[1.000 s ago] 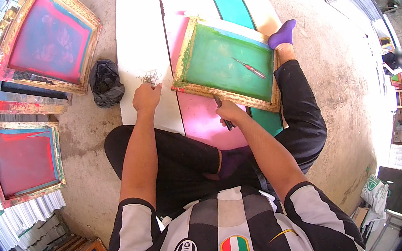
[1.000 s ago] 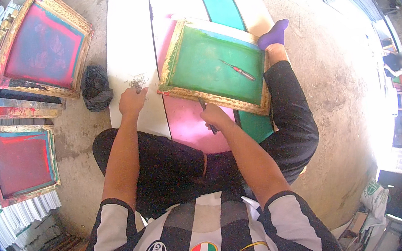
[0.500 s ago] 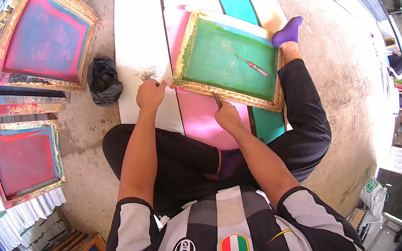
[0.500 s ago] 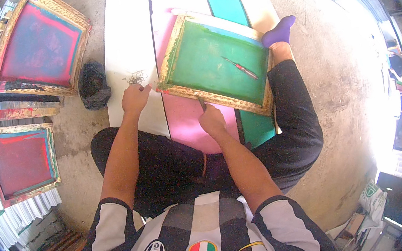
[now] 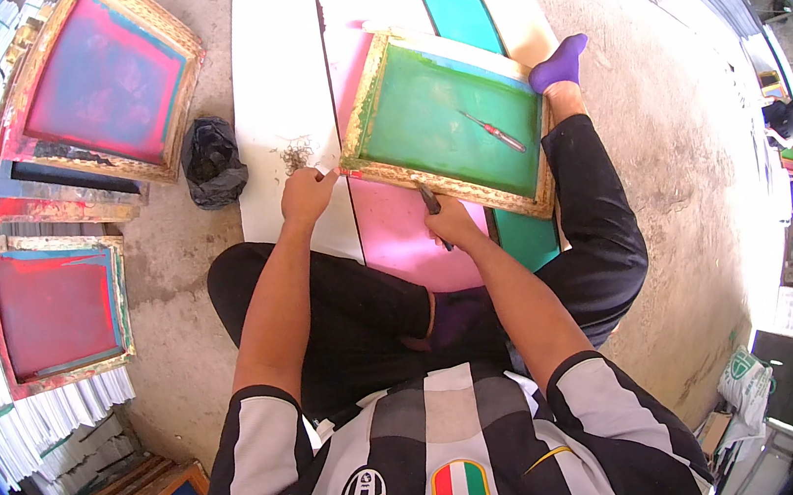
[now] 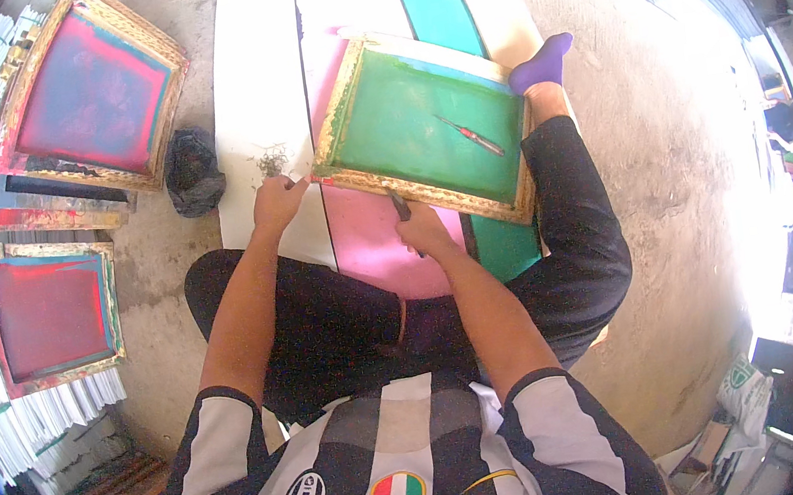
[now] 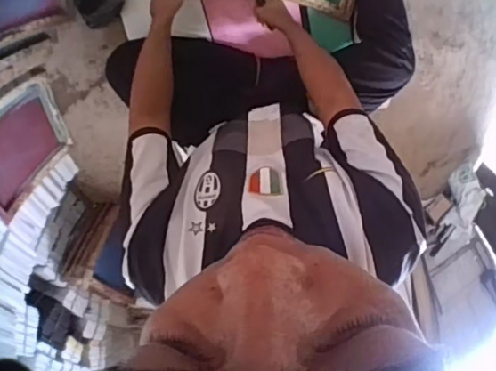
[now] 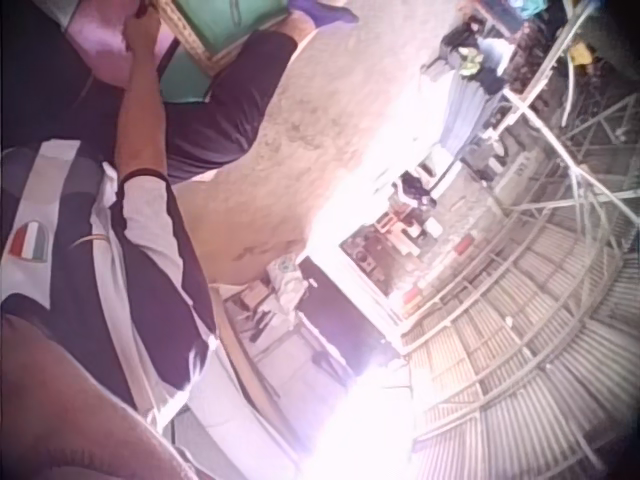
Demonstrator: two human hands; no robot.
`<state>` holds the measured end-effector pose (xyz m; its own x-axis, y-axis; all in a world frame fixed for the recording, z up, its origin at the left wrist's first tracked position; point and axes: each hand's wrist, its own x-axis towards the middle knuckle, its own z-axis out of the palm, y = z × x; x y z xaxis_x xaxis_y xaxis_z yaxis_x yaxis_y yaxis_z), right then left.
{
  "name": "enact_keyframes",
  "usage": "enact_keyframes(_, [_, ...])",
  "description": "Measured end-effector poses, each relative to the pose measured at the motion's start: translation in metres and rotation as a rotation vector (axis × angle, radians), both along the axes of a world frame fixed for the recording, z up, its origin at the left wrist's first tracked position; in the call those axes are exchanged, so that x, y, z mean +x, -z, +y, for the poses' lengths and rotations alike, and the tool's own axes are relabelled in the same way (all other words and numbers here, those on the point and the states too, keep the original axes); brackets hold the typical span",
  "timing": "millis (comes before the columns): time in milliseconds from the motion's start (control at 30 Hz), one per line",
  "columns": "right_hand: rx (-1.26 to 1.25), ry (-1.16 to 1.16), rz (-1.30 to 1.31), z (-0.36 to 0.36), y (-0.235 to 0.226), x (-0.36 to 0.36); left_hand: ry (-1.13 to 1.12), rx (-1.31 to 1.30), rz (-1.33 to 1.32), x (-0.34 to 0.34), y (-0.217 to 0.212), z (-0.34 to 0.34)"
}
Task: The person sits on the floor and uses a small knife to scrape dried paint or residue from the edges of a green screen-printing frame. They repeatedly lift the frame, scrape along the border, and place it back down, continuing the process throughout the clip.
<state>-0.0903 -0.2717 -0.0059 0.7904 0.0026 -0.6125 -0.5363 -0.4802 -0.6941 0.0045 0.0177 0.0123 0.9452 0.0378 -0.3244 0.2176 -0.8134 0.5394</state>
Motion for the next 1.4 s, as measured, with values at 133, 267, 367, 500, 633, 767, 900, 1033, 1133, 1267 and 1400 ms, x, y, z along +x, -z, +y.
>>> enact_keyframes(133, [0.094, 0.043, -0.052, 0.000, -0.002, -0.002, 0.096, -0.044, -0.007, -0.005, 0.000, -0.003])
enact_keyframes(267, [0.268, 0.164, 0.110, 0.009, -0.007, -0.006, 0.107, -0.146, -0.106, -0.016, 0.009, -0.009])
enact_keyframes(367, [0.477, 0.331, 0.221, 0.012, -0.011, -0.015, 0.132, -0.165, -0.081, -0.014, 0.007, -0.013])
enact_keyframes(500, [0.625, 0.443, 0.283, 0.018, -0.024, -0.025, 0.152, -0.261, -0.014, -0.014, 0.010, -0.014])
enact_keyframes(633, [0.396, 0.431, 0.227, 0.027, -0.032, -0.026, 0.197, -0.233, 0.001, -0.017, -0.001, -0.016])
enact_keyframes(767, [0.198, 0.411, 0.151, 0.033, -0.028, -0.027, 0.194, -0.245, -0.021, -0.018, -0.007, -0.016])
enact_keyframes(900, [0.103, 0.370, 0.122, 0.029, -0.019, -0.023, 0.206, -0.252, -0.023, -0.016, -0.009, -0.017])
enact_keyframes(1033, [0.016, 0.346, 0.123, 0.028, -0.016, -0.020, 0.220, -0.233, -0.009, -0.015, -0.004, -0.019])
enact_keyframes(1133, [-0.037, 0.372, 0.123, 0.037, -0.020, -0.017, 0.226, -0.232, 0.000, -0.014, 0.003, -0.018])
enact_keyframes(1267, [0.068, 0.444, 0.133, 0.041, -0.006, -0.018, 0.265, -0.162, 0.017, -0.012, 0.003, -0.021])
enact_keyframes(1400, [0.318, 0.546, 0.154, 0.042, 0.011, -0.022, 0.231, -0.183, 0.044, -0.012, 0.010, -0.018])
